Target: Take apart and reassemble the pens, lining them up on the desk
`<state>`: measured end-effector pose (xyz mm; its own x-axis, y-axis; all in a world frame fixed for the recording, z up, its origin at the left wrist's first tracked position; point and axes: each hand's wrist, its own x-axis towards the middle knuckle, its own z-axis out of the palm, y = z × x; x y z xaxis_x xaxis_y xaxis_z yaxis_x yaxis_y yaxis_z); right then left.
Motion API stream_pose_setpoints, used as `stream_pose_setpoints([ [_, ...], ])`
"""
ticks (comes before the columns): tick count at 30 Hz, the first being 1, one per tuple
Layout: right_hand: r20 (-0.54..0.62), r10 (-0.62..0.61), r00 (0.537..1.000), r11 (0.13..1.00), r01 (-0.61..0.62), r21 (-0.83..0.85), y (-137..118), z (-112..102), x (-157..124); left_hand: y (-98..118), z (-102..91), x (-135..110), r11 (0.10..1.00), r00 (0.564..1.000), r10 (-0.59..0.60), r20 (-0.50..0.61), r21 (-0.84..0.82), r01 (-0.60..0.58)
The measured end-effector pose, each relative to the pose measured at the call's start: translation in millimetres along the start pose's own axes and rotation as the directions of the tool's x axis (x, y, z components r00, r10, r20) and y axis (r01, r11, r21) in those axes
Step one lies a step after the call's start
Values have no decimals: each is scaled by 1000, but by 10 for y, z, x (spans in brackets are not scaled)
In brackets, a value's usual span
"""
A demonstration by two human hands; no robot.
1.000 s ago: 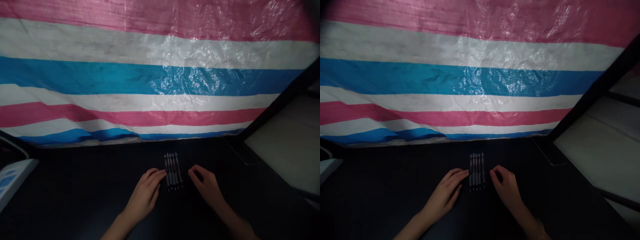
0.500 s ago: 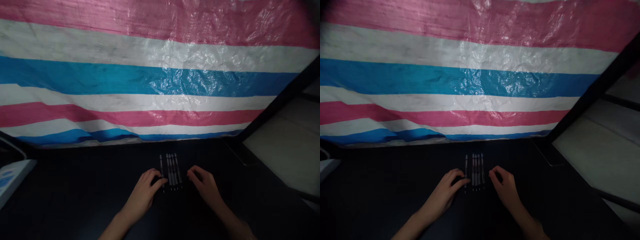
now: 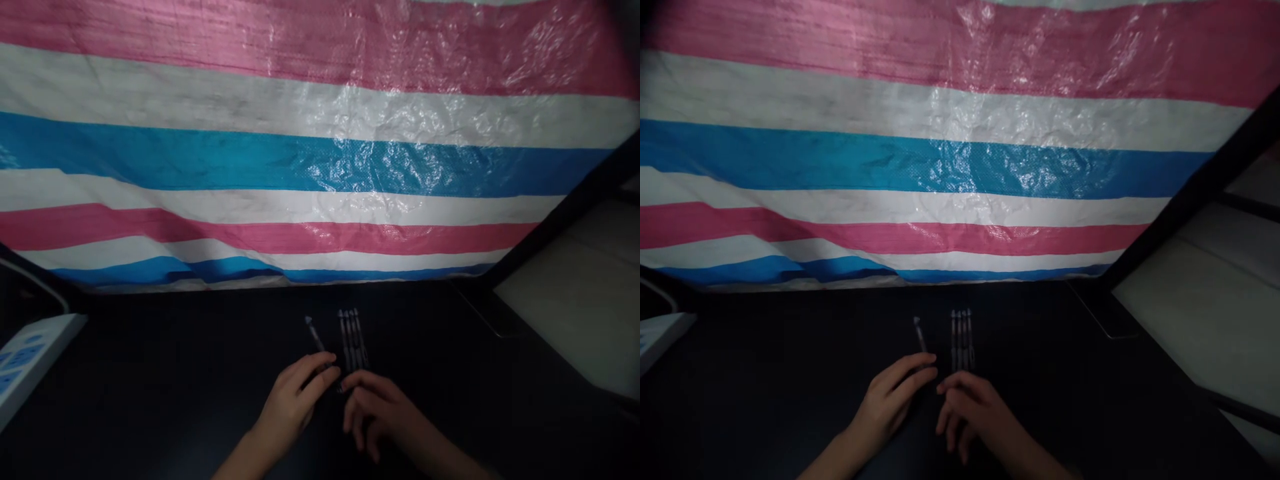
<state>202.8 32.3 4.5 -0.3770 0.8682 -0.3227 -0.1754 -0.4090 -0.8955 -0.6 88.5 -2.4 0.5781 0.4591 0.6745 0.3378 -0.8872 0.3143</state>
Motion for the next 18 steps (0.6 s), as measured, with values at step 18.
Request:
stream_pose_setpoints([
  [18, 147, 122, 982, 960, -154, 235, 250, 197, 37, 158, 74, 168, -95, 588, -698, 408, -867, 490],
])
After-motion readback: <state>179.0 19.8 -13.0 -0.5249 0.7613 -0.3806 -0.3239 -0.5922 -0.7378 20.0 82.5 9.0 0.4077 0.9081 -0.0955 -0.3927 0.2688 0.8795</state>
